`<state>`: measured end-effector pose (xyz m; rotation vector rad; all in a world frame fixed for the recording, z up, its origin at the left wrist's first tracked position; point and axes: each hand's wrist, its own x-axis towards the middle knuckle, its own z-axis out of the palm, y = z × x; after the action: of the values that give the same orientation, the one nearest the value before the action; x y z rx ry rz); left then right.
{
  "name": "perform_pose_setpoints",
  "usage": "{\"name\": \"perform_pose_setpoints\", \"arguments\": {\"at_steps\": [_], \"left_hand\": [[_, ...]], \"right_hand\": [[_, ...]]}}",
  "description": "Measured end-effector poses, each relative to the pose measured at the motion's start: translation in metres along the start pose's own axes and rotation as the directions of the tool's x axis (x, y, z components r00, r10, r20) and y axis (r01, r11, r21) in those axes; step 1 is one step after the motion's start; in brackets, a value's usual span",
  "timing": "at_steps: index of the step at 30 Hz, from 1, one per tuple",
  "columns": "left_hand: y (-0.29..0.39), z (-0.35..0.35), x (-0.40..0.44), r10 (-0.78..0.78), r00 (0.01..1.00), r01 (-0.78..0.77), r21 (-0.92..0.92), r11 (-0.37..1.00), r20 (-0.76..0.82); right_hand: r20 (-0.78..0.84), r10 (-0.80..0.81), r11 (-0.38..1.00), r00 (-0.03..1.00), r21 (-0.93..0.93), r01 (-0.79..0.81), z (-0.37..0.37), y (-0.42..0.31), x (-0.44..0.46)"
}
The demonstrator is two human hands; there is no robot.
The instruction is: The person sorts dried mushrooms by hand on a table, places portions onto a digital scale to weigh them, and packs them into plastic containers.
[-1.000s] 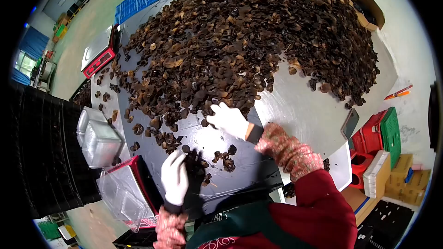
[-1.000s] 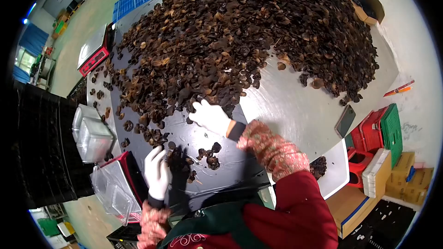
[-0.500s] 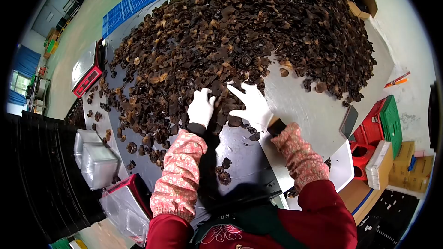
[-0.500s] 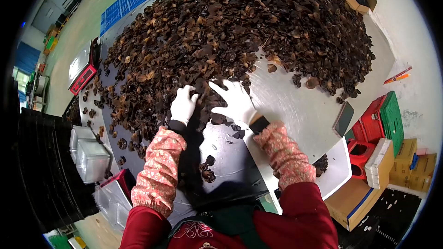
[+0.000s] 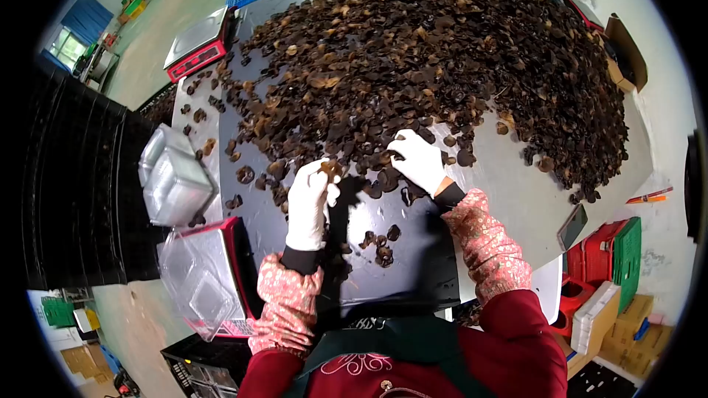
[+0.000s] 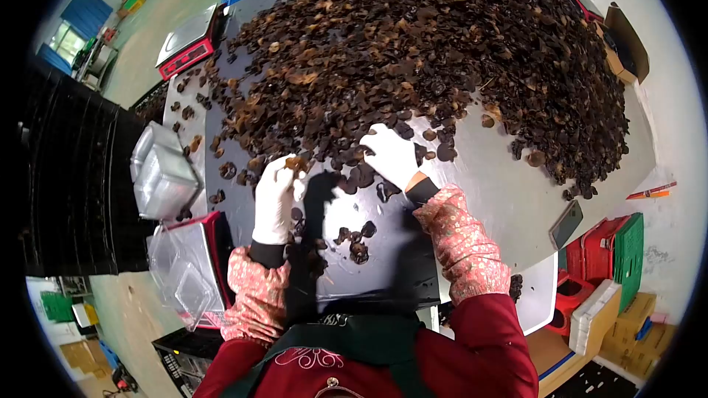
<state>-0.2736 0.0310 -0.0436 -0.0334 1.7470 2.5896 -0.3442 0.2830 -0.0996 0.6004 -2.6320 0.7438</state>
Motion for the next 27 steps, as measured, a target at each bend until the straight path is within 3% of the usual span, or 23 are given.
{"name": "perform_pose_setpoints", "arguments": {"at_steps": [1,3,5,6,7,9,10,11,12,14,15,17,18,19,21,22,23,24,25,26,27], "left_hand": [[0.015,-0.006,-0.022,-0.004,0.998,0.007,0.059,0.998,-0.058],[0.042,-0.026,-0.064,0.070,0.988,-0.028,0.287,0.958,-0.139],[0.065,-0.060,-0.103,0.149,0.974,-0.069,0.402,0.913,-0.171],[0.080,-0.073,-0.125,0.188,0.957,-0.076,0.436,0.897,-0.219],[0.093,-0.089,-0.146,0.227,0.936,-0.078,0.471,0.879,-0.269],[0.101,-0.153,-0.184,0.388,0.866,-0.093,0.660,0.745,-0.317],[0.110,-0.172,-0.201,0.420,0.838,-0.089,0.671,0.736,-0.350],[0.118,-0.191,-0.219,0.453,0.804,-0.081,0.685,0.724,-0.384],[0.120,-0.212,-0.234,0.468,0.773,-0.080,0.667,0.741,-0.428],[0.121,-0.249,-0.257,0.632,0.723,-0.004,0.913,0.408,-0.280],[0.123,-0.267,-0.268,0.659,0.731,0.048,0.977,0.209,-0.177],[0.131,-0.276,-0.278,0.638,0.759,0.134,0.990,0.042,-0.130],[0.125,-0.284,-0.281,0.651,0.751,0.121,0.992,0.030,-0.111],[0.118,-0.292,-0.283,0.663,0.743,0.107,0.994,0.018,-0.092],[0.110,-0.300,-0.287,0.645,0.760,0.081,0.996,0.032,-0.083],[0.105,-0.303,-0.288,0.642,0.761,0.085,0.996,0.038,-0.090],[0.104,-0.305,-0.289,0.623,0.777,0.064,0.996,0.069,-0.093],[0.103,-0.306,-0.289,0.648,0.747,0.052,0.985,0.165,-0.148],[0.101,-0.305,-0.286,0.664,0.721,0.025,0.964,0.265,-0.201],[0.102,-0.302,-0.285,0.678,0.703,-0.004,0.952,0.306,-0.215],[0.097,-0.304,-0.282,0.703,0.668,-0.059,0.925,0.376,-0.244]], "right_hand": [[0.020,0.109,0.988,0.994,0.111,-0.110,-0.006,-0.010,-0.003],[-0.141,0.162,0.960,0.977,0.251,-0.124,-0.007,-0.027,-0.010],[-0.165,0.153,0.907,0.974,0.416,-0.072,-0.004,-0.042,-0.012],[-0.057,0.254,0.793,0.966,0.584,-0.174,-0.009,-0.059,-0.011],[0.137,0.287,0.595,0.948,0.750,-0.288,-0.015,-0.078,-0.007],[0.282,0.276,0.282,0.919,0.890,-0.358,-0.023,-0.128,-0.003],[0.281,0.232,0.226,0.931,0.915,-0.333,-0.022,-0.153,0.001],[0.497,0.249,0.061,0.831,0.848,-0.526,-0.023,-0.177,0.003],[0.515,0.201,0.001,0.833,0.850,-0.526,-0.017,-0.200,0.006],[0.535,0.146,-0.093,0.832,0.845,-0.527,0.002,-0.258,0.015],[0.591,0.044,-0.218,0.806,0.793,-0.569,0.018,-0.279,0.019],[0.619,-0.098,-0.267,0.779,0.738,-0.620,0.042,-0.329,0.028],[0.626,-0.006,-0.281,0.780,0.747,-0.602,0.049,-0.368,0.031],[0.635,-0.072,-0.341,0.769,0.709,-0.618,0.062,-0.393,0.034],[0.643,-0.218,-0.363,0.734,0.644,-0.673,0.080,-0.433,0.040],[0.649,-0.161,-0.324,0.744,0.677,-0.661,0.089,-0.457,0.040],[0.601,-0.086,-0.199,0.795,0.771,-0.604,0.095,-0.480,0.039],[0.562,-0.129,-0.059,0.817,0.818,-0.572,0.111,-0.487,0.035],[0.483,-0.127,0.145,0.867,0.873,-0.465,0.123,-0.499,0.030],[0.168,-0.355,0.334,0.920,0.942,-0.043,0.149,-0.497,0.033],[0.000,-0.296,0.469,0.955,0.871,0.145,0.168,-0.499,0.012]]}}
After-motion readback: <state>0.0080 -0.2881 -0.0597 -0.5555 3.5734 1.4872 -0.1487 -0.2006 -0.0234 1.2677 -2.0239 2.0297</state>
